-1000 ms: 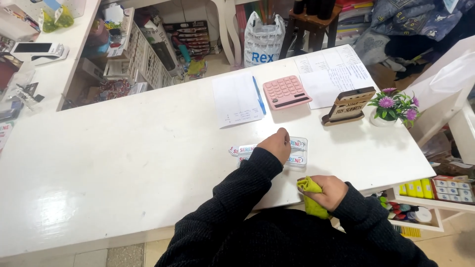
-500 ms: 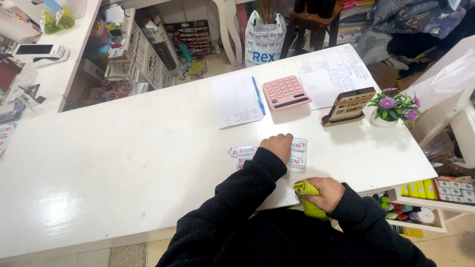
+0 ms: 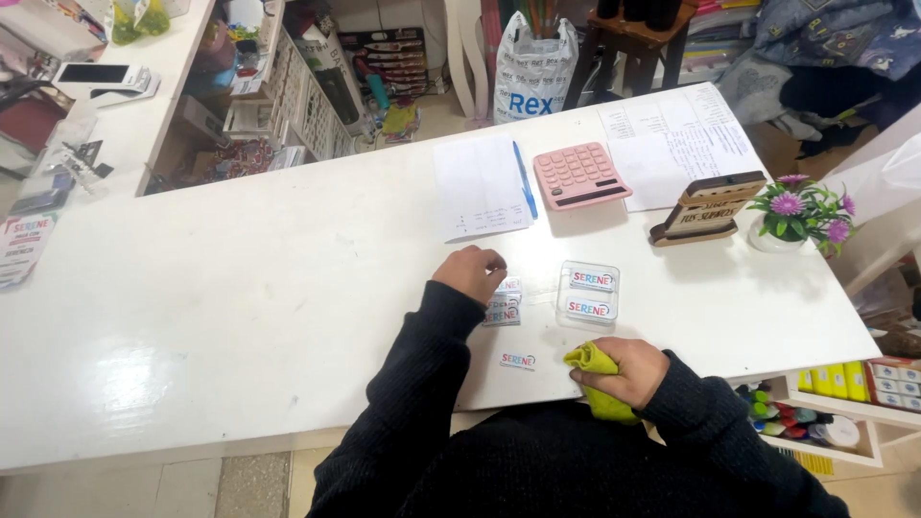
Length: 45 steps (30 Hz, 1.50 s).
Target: Cleaning small brand tags or cards with a cloth on a store counter.
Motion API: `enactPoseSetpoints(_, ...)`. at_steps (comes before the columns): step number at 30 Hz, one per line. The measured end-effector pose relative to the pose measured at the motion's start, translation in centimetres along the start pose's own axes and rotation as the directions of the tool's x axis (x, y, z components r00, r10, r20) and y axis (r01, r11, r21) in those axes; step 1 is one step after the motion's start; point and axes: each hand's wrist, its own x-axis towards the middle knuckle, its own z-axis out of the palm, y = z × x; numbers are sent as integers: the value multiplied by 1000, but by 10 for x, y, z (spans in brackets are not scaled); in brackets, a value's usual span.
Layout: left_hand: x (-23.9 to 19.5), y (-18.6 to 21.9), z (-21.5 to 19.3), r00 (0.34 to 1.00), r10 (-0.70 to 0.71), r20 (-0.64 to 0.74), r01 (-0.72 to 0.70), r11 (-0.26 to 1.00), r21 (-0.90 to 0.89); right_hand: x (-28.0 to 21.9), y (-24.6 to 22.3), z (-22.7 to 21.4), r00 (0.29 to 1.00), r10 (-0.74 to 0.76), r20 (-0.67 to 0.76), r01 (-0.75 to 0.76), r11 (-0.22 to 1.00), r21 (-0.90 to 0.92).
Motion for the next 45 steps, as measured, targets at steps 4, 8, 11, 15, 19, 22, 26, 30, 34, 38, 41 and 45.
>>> enactPoseSetpoints(4, -16, -30, 15, 997, -44, 62, 41, 998, 40, 9, -10, 4, 999, -12, 35, 13, 1000, -22)
enactPoseSetpoints(8, -28, -34, 36, 993, -14, 121, 3, 995, 97, 15, -20, 8, 997, -13, 81, 15, 1000, -26)
enactPoseSetpoints(11, -31, -39, 44, 993, 6, 114, -16, 996, 91, 14, -24, 11, 996, 6, 89, -2, 999, -34)
enactPoseSetpoints(15, -33, -44, 44, 992, 64, 105, -67, 997, 28, 13, -24, 14, 997, 33, 77, -29, 999, -45)
enactPoseSetpoints(19, -40, -35, 37, 986, 88, 142, -69, 989, -132, 10, -32, 13, 999, 44, -4, -44, 998, -38)
enactPoseSetpoints(22, -49, -19, 35, 972, 218, 84, -197, 958, -208, 10, -35, 10, 991, -16, -130, 11, 999, -36)
enactPoseSetpoints(26, -57, 0, 74, 918, 391, -69, -379, 810, -448, 7, -41, 9, 967, -180, -182, 182, 983, -4)
enactPoseSetpoints(30, -69, 18, 112, 917, 364, -161, -367, 616, -697, 9, -17, 19, 959, -278, -60, 282, 956, 84)
enactPoseSetpoints(34, -73, 21, 93, 910, 386, -153, -365, 566, -739, 2, -11, 15, 953, -299, -49, 300, 954, 21)
enactPoseSetpoints(38, -63, 26, 82, 771, 531, -351, -637, 643, -426, -6, -18, 7, 987, -155, -48, 158, 985, 67)
enactPoseSetpoints(41, -42, 23, 74, 778, 481, -403, -624, 665, -411, -8, -8, -3, 997, -35, -72, 35, 999, -6)
enactPoseSetpoints(45, -20, 29, 62, 856, 106, -506, -419, 715, -559, -6, 17, -4, 991, 105, -78, -118, 976, -183)
